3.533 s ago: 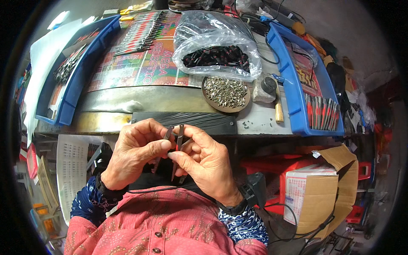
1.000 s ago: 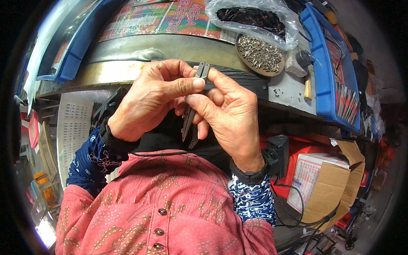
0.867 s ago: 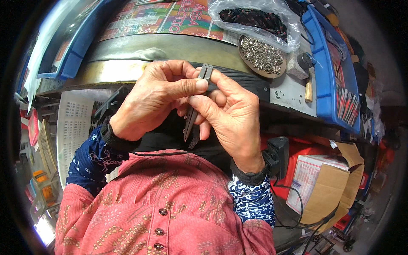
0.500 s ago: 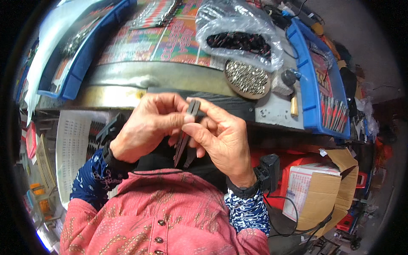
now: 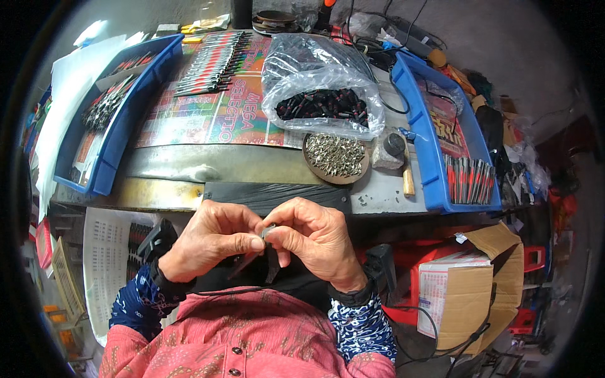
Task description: The person repeatedly picks up small metal key blanks and black plastic key heads from a cluttered workbench, inserts the metal blanks into the plastic heads, and places the assembled units into a blue tray. The process is repeated multiple times with consistent hand movements.
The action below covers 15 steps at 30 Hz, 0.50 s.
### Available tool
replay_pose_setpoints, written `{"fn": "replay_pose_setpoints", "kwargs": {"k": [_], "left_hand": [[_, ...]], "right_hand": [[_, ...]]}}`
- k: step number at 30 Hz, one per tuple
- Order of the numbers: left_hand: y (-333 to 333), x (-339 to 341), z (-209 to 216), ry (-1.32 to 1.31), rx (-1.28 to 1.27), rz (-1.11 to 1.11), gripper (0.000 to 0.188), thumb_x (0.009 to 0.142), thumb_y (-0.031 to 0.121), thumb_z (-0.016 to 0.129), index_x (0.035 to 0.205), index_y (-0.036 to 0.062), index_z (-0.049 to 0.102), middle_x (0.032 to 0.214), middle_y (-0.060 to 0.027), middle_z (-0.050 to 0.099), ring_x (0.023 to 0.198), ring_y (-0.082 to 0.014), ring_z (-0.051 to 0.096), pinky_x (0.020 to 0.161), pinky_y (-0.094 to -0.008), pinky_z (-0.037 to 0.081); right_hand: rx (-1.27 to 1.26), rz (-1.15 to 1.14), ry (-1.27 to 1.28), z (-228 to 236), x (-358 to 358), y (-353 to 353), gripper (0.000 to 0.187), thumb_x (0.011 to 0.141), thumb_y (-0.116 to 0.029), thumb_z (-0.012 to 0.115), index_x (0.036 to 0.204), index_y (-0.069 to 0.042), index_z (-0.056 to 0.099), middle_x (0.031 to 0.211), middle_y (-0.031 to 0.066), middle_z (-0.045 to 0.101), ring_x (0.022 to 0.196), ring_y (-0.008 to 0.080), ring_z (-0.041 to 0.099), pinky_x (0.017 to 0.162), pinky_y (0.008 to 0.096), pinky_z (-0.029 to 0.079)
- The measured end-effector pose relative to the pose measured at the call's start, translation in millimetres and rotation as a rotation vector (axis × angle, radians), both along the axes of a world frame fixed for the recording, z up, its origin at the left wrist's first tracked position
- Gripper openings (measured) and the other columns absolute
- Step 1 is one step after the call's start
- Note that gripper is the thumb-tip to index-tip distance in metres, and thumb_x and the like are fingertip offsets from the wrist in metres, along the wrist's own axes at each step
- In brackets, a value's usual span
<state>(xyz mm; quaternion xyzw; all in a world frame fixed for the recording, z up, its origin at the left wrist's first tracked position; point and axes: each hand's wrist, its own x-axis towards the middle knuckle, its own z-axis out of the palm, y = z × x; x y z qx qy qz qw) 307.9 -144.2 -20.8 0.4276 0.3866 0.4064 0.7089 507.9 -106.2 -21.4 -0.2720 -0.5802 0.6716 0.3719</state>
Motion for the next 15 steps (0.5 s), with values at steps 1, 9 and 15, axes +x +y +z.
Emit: {"fn": "replay_pose_setpoints", "kwargs": {"k": [1,9,15], "left_hand": [[-1,2,0,0.04,0.024,0.057,0.015,0.088,0.008,0.07,0.097,-0.0032,0.065,0.082,-0.0021,0.066,0.073,-0.0049,0.059,0.062,-0.0211,0.049],[2,17,-6,0.421,0.505,0.324,0.021,0.085,0.01,0.073,0.098,-0.0031,0.063,0.082,-0.0088,0.068,0.072,-0.0082,0.063,0.063,-0.0246,0.052],[9,14,-11,0.529,0.6,0.385,0.018,0.085,0.005,0.071,0.099,-0.0025,0.064,0.081,-0.0078,0.068,0.073,-0.0098,0.064,0.064,-0.0241,0.051]], "right_hand": [[0.024,-0.021,-0.004,0,-1,1,0.011,0.091,-0.002,0.065,0.1,0.003,0.063,0.08,0.0044,0.065,0.059,0.0063,0.057,0.051,0.0191,0.047],[0.112,-0.165,-0.01,-6,-13,7,0.012,0.091,-0.004,0.066,0.101,0.002,0.062,0.082,0.0027,0.064,0.061,0.0048,0.057,0.054,0.0186,0.048],[0.131,-0.176,-0.046,-6,-19,16,0.012,0.091,-0.004,0.066,0.101,0.001,0.062,0.081,0.0018,0.064,0.06,0.0041,0.056,0.054,0.0177,0.047]]}}
